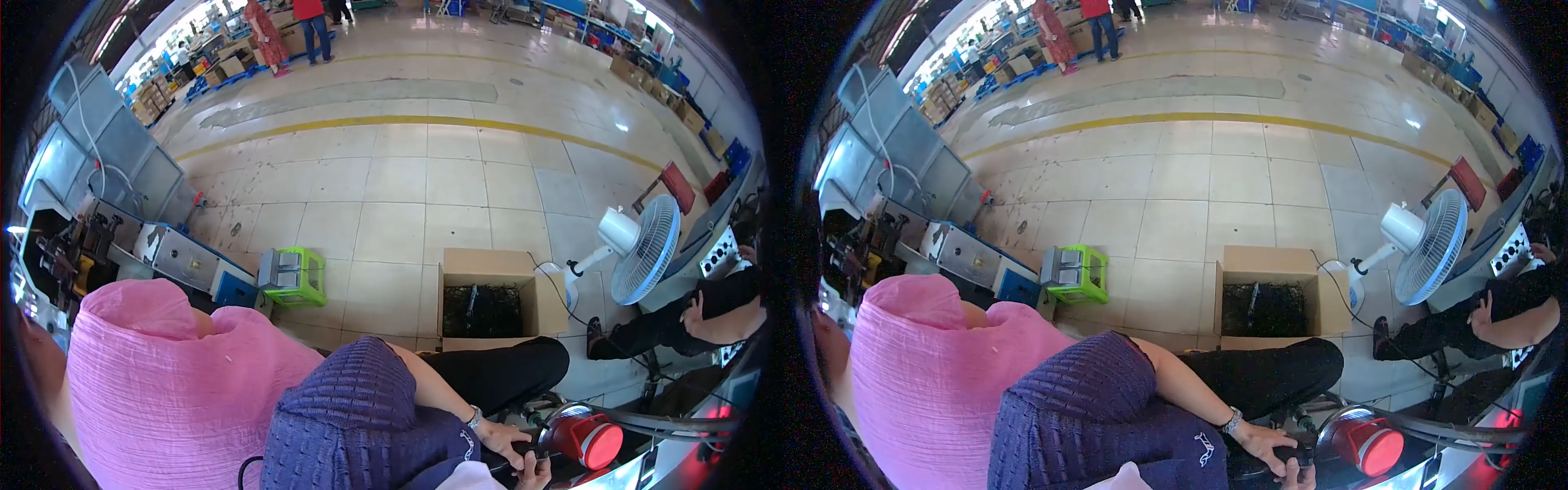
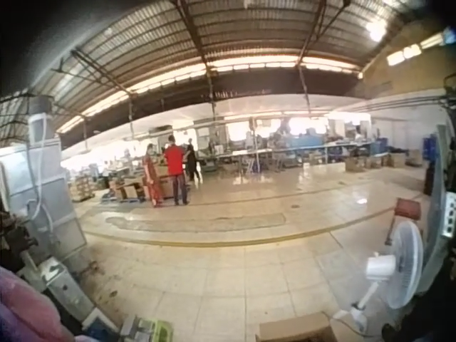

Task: Manually assemble shoe uppers onto lasts using various hand tools on a production line.

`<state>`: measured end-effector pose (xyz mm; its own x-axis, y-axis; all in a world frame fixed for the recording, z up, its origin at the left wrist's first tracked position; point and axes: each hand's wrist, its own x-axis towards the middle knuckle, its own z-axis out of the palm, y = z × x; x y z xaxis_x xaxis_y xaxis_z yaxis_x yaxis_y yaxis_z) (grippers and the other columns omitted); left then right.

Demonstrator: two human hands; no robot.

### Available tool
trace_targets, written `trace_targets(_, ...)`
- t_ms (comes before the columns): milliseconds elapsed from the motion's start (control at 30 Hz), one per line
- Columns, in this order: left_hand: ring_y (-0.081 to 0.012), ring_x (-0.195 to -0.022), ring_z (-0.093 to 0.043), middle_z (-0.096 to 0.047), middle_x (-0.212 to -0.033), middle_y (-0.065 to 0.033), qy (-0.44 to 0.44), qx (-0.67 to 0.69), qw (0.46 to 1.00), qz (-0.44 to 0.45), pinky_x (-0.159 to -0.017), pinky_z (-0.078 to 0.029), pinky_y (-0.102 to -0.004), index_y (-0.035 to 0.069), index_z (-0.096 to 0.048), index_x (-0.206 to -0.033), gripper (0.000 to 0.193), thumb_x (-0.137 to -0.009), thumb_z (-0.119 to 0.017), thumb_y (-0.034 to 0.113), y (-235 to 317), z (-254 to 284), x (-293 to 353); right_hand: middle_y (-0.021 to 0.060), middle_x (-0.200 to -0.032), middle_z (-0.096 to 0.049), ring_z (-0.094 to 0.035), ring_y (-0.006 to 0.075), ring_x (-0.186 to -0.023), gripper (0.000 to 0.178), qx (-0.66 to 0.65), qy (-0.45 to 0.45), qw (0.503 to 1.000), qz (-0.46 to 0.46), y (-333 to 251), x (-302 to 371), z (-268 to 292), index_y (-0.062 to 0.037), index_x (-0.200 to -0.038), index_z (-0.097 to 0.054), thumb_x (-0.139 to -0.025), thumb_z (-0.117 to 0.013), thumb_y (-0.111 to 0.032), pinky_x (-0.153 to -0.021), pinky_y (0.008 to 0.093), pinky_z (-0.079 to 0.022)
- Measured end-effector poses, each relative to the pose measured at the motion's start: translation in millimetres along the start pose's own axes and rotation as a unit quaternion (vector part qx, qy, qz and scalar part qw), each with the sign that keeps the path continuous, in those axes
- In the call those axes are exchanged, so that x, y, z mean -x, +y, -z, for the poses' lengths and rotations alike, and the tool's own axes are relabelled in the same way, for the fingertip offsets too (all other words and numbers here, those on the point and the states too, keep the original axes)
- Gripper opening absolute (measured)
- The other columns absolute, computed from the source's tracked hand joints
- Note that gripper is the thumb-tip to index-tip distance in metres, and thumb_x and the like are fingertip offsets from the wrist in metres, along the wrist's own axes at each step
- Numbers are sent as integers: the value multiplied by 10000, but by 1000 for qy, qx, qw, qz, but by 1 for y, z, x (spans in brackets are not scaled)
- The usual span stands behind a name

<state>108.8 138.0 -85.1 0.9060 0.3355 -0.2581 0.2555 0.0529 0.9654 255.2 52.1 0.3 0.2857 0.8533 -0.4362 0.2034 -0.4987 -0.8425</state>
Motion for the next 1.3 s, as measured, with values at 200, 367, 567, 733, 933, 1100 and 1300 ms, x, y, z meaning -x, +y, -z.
trace_targets(200,-349,-1121,-511,-531,-1182,-244,51,168,983,-49,-931,-401,-404,29,-471,-1291,880,-736,-663,684,3,5,-2,99,-903,-692,-605,195,-734,487,68,34,997,-12,18,35,-6,-5,-1116,-663,-933,-610,-453,-636,315,-497)
trace_targets(367,-358,-1256,-452,-494,-1284,-275,76,97,991,45,-1028,-358,-440,26,-428,-1385,981,-706,-657,696,10,-2,11,147,-861,-694,-606,202,-714,551,144,65,987,-25,-38,74,-52,54,-1084,-663,-901,-648,-466,-660,311,-496)
trace_targets(567,-375,-1284,-404,-442,-1332,-289,39,81,996,30,-1066,-312,-426,13,-399,-1415,1056,-677,-656,722,10,0,19,243,-1014,-691,-665,240,-886,549,210,100,970,-65,-34,86,-62,34,-1185,-633,-895,-665,-430,-799,342,-507)
trace_targets(733,-147,-957,-577,-625,-1026,-66,104,192,975,-31,-852,-473,-308,55,-587,-1202,528,-799,-729,366,17,30,16,141,-1109,-645,-606,227,-1064,585,-113,35,991,61,7,71,-47,20,-1310,-518,-820,-741,-209,-928,330,-466)
trace_targets(933,-399,-1103,-594,-570,-1227,-255,-54,519,853,-17,-955,-491,-496,18,-503,-1299,766,-911,-369,665,68,84,14,230,-1365,-498,-525,379,-1228,1008,57,78,985,145,5,73,-41,-84,-1498,-272,-702,-840,-327,-1041,426,-414)
trace_targets(1100,-484,-1166,-526,-504,-1297,-313,-187,570,795,89,-996,-427,-581,45,-482,-1331,800,-908,-335,708,86,56,-29,204,-1316,-558,-610,279,-1146,931,-128,141,977,94,6,111,-26,-103,-1483,-321,-715,-842,-185,-948,362,-475)
trace_targets(1300,-352,-1251,-493,-451,-1421,-170,-213,398,879,152,-1017,-429,-501,87,-336,-1456,653,-1008,-269,558,74,33,-35,129,-1386,-492,-596,189,-1110,899,-300,436,842,108,23,181,-28,-29,-1464,-320,-718,-822,-23,-916,296,-474)
